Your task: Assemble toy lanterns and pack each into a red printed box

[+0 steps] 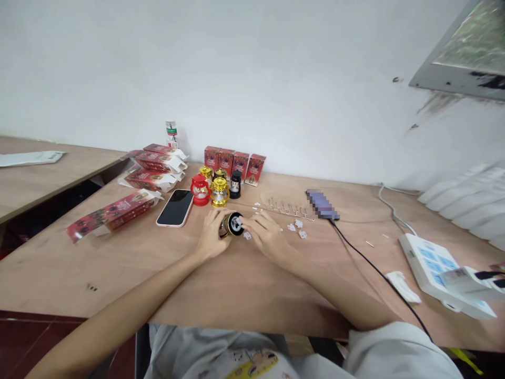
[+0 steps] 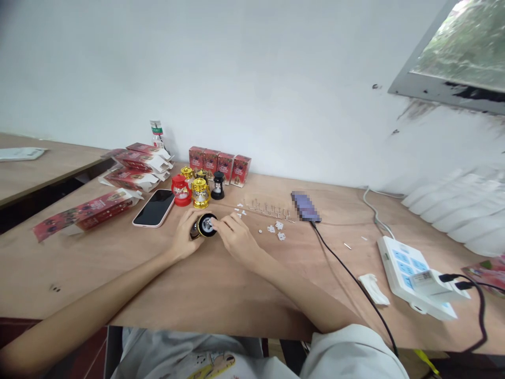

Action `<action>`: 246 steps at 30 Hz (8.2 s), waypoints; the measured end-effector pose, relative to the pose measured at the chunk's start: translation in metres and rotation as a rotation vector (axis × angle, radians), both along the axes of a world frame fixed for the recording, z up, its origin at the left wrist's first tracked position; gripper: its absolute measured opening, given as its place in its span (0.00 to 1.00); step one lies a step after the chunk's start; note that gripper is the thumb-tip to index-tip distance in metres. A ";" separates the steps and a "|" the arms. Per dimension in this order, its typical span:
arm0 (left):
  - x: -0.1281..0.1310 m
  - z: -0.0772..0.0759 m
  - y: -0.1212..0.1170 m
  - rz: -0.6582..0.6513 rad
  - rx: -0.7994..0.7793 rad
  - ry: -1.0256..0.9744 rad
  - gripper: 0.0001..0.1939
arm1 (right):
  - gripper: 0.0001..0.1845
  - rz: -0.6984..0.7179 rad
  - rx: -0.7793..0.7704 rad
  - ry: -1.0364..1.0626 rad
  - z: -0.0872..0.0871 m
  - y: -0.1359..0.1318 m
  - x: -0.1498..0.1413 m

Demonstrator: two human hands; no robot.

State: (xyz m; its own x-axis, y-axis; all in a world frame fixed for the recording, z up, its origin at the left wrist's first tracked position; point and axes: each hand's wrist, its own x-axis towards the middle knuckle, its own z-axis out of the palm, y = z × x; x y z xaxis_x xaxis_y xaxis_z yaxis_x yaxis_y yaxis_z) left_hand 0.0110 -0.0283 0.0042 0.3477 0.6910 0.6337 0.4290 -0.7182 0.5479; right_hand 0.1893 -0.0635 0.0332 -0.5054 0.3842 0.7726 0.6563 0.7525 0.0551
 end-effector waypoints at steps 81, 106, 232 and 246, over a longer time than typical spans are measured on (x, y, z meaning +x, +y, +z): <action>-0.005 -0.004 0.004 0.003 0.168 0.228 0.29 | 0.20 -0.578 -0.353 -0.189 -0.059 0.077 0.067; -0.004 -0.002 0.004 -0.030 0.167 0.141 0.25 | 0.10 -0.204 -0.447 0.634 -0.061 0.059 0.052; -0.010 0.013 0.027 0.066 -0.834 -0.832 0.24 | 0.27 -0.250 -0.351 -0.038 -0.055 -0.020 -0.039; -0.009 0.022 0.018 -0.032 -0.943 -0.848 0.20 | 0.29 -0.181 -0.245 0.406 -0.064 0.008 -0.008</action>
State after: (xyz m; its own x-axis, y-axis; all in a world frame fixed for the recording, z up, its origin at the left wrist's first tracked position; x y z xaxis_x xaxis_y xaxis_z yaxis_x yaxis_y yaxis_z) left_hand 0.0020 -0.0107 0.0263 0.0999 0.9928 -0.0666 -0.3159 0.0951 0.9440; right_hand 0.1818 -0.0551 -0.0305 -0.0915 0.6326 0.7691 0.7091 0.5836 -0.3957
